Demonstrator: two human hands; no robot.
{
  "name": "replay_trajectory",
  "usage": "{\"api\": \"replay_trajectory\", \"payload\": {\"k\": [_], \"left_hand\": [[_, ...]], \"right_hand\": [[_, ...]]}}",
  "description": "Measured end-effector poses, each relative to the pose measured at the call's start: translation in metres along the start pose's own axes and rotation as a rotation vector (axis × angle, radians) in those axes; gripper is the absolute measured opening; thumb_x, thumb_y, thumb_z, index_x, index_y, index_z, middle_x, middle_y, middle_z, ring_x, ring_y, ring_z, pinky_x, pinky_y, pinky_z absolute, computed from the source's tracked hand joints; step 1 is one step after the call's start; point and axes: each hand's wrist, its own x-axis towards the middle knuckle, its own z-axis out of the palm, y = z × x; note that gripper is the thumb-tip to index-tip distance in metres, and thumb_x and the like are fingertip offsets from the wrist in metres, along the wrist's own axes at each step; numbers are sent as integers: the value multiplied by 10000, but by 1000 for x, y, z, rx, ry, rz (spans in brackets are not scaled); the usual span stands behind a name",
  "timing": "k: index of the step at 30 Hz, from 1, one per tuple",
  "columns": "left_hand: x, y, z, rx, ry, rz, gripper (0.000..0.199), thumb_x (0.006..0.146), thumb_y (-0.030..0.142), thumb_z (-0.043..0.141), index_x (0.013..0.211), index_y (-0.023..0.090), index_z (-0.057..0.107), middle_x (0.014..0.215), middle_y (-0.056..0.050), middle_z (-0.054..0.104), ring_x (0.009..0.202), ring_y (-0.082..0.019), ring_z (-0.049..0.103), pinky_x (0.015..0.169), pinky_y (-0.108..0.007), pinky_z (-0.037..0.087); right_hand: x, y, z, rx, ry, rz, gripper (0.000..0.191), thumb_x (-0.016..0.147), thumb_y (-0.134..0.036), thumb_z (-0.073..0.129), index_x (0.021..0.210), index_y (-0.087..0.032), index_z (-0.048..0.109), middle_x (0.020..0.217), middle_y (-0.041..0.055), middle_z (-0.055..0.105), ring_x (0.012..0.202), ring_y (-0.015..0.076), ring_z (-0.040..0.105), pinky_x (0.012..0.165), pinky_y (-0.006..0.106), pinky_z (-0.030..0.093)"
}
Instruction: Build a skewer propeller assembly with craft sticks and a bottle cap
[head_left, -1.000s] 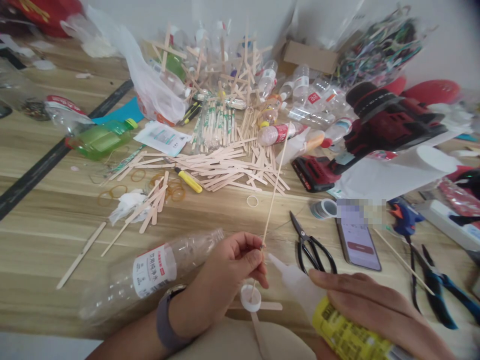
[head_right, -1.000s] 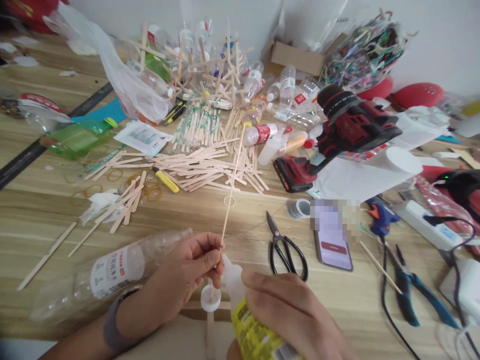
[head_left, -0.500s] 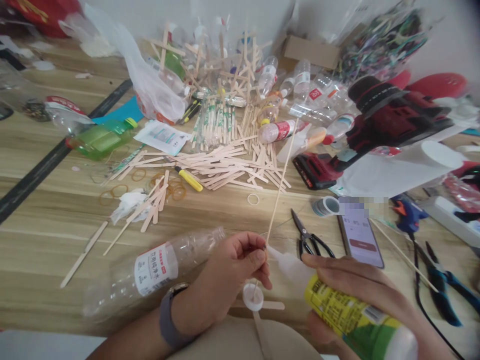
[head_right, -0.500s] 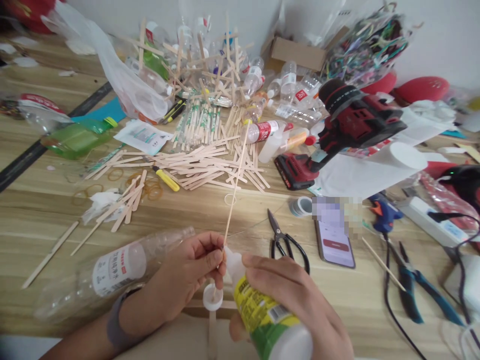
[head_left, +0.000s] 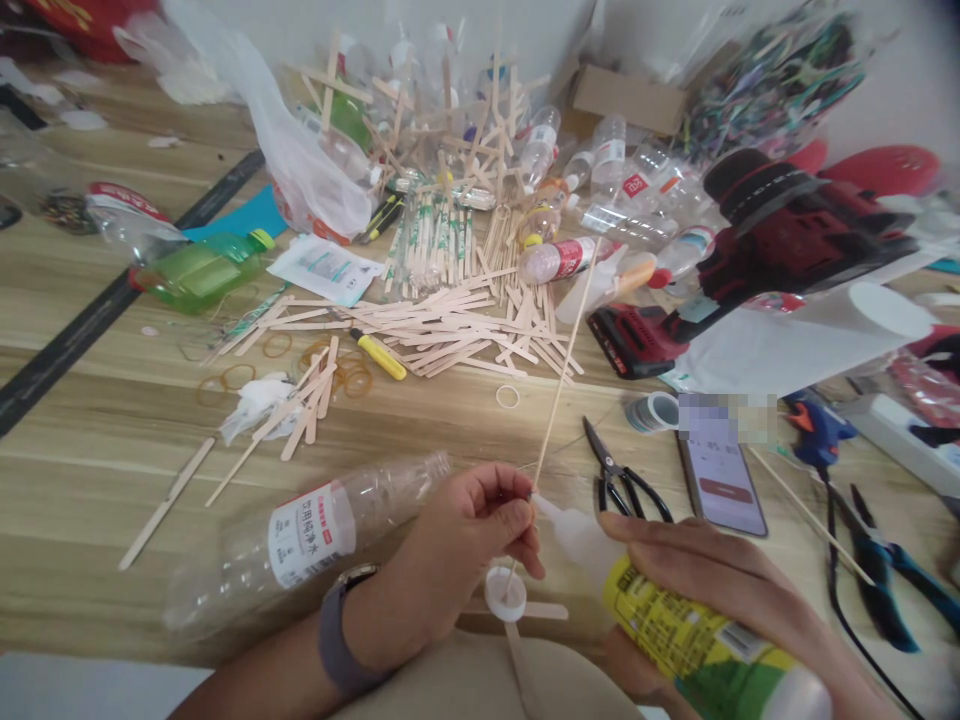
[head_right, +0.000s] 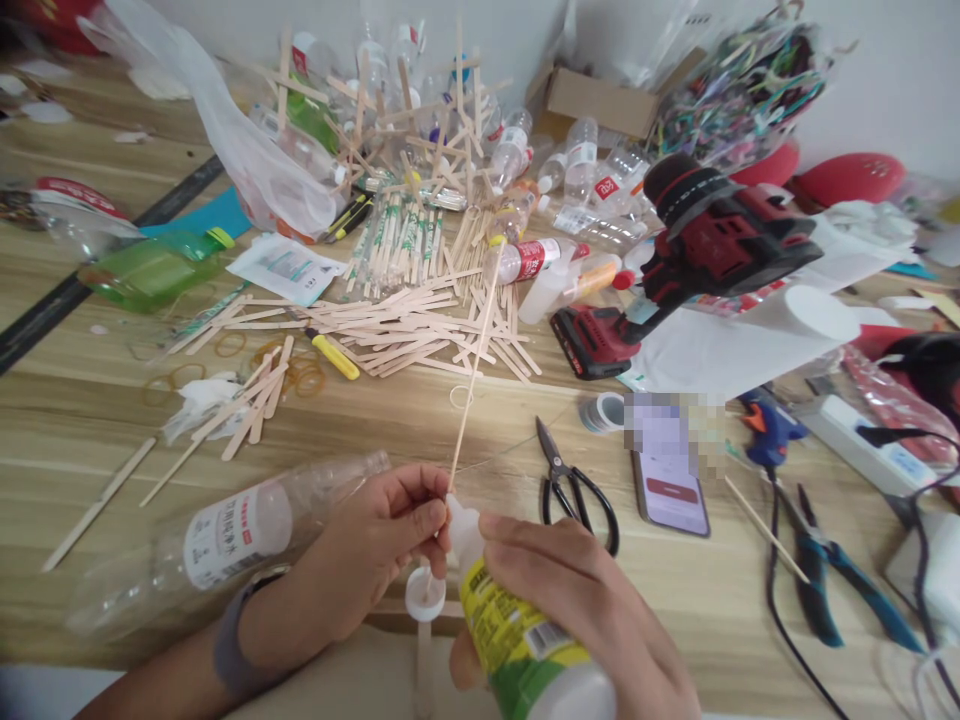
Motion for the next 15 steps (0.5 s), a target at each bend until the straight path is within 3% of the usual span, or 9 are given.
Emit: {"api": "replay_trajectory", "payload": {"k": [4,9,15], "left_hand": [[0,0,1,-8,1,-8,336,657,356,771,817,149,559,572,48,590,479,-88,553,535,-246,444],[0,-1,1,-3,7,-7,328,666,348,759,830,146,559,574,52,589,482,-88,557,539,-241,437],[-1,-1,0,10,0,3,339,680,371,756,837,151,552,587,48,584,494,-95,561,543,-246,435]], "right_hand": [[-2,4,-2,37,-58,-42,250,855,-221,646,1103,-247,665,1032,73,762,893,224,744,794,308,618],[-4,9,-3,14,-59,-109,359,771,-219,738,1123,-245,672,1032,75,763,835,233,753,656,271,640],[-1,10,-4,32,-57,-119,358,774,-204,736,1127,-240,682,1031,71,763,827,221,756,664,247,642]]}}
